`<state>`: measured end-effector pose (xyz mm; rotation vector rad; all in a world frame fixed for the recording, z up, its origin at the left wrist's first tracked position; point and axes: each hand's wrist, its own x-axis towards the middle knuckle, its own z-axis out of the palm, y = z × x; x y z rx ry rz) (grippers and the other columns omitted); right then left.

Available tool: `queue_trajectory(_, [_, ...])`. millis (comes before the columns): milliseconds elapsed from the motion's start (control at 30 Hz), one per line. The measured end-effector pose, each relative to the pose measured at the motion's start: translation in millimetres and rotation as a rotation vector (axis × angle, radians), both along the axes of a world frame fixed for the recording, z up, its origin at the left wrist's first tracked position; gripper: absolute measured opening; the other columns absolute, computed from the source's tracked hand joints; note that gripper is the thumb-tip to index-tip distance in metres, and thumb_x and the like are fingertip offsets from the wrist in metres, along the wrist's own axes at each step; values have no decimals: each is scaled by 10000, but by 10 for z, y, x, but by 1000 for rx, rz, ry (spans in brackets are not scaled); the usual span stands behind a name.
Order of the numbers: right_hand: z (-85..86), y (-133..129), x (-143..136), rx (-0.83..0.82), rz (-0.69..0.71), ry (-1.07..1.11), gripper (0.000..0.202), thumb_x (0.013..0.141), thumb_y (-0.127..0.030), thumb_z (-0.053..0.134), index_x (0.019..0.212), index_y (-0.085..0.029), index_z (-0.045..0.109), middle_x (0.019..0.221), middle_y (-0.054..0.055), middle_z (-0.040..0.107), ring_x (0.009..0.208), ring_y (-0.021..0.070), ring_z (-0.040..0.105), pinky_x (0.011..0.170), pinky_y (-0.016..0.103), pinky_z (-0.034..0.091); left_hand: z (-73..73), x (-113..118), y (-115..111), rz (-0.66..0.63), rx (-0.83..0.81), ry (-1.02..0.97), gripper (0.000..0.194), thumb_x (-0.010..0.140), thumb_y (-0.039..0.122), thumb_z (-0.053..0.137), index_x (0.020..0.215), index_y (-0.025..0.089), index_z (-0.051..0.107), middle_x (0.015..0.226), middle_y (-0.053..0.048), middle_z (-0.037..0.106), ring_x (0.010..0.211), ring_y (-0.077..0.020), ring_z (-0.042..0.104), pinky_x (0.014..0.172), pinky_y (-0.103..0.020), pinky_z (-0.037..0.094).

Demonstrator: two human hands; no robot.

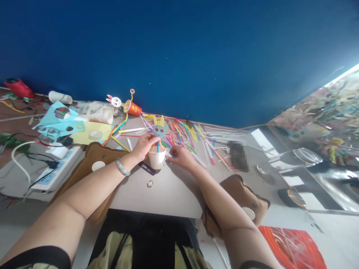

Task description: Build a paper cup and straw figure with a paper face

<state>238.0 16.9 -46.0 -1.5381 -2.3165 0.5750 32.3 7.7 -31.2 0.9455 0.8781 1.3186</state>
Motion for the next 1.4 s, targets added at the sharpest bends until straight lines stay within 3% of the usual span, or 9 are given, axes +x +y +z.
queue_trajectory(133, [57, -1, 4, 39, -14, 233, 158, 714, -188, 592, 859, -184, 656, 749, 7, 684, 659, 135, 580, 674, 257, 423, -70, 11, 9, 9, 21, 60, 259, 742, 360, 756, 689, 157, 605, 653, 21, 618, 611, -115, 569, 622, -249, 461])
queue_trajectory(333, [269, -80, -80, 90, -69, 561, 234, 787, -394, 665, 908, -193, 670, 828, 36, 707, 729, 159, 605, 723, 301, 474, -140, -6, 29, -7, 121, 188, 256, 800, 394, 722, 777, 147, 659, 747, -8, 676, 710, -133, 609, 713, -255, 480])
queue_trajectory(500, [432, -98, -213, 84, -61, 629, 268, 755, -429, 734, 877, -203, 659, 805, 25, 686, 699, 147, 580, 717, 306, 472, -178, -9, 63, -62, 118, 180, 305, 793, 446, 730, 848, 148, 686, 790, -28, 714, 733, -158, 642, 720, -271, 501])
queue_trajectory(700, [488, 54, -371, -9, -108, 745, 372, 751, -555, 710, 751, -199, 601, 664, -15, 587, 610, 119, 495, 604, 273, 403, -204, 10, 64, -72, 117, 146, 310, 769, 436, 759, 877, 149, 706, 781, -25, 700, 719, -156, 633, 705, -273, 495])
queue_trajectory(900, [570, 88, -331, -4, -298, 911, 348, 765, -526, 695, 733, -212, 547, 620, -37, 545, 583, 111, 477, 623, 274, 404, -233, 16, 84, -64, 41, 74, 322, 674, 368, 835, 868, 147, 704, 784, -24, 712, 714, -155, 648, 702, -277, 503])
queue_trajectory(1167, [463, 4, -211, -236, -352, 1102, 403, 662, -536, 787, 669, -212, 548, 549, -53, 488, 527, 95, 422, 554, 264, 355, -250, 40, 116, -94, -15, 27, 431, 606, 376, 873, 928, 148, 699, 789, -44, 753, 720, -186, 696, 742, -319, 531])
queue_trajectory(1400, [425, -16, -267, -281, -347, 1130, 397, 586, -457, 841, 652, -211, 537, 538, -67, 490, 504, 80, 409, 530, 254, 327, -212, 20, 96, -105, -48, -20, 583, 578, 391, 892, 1061, 143, 679, 734, -29, 751, 655, -171, 687, 679, -297, 519])
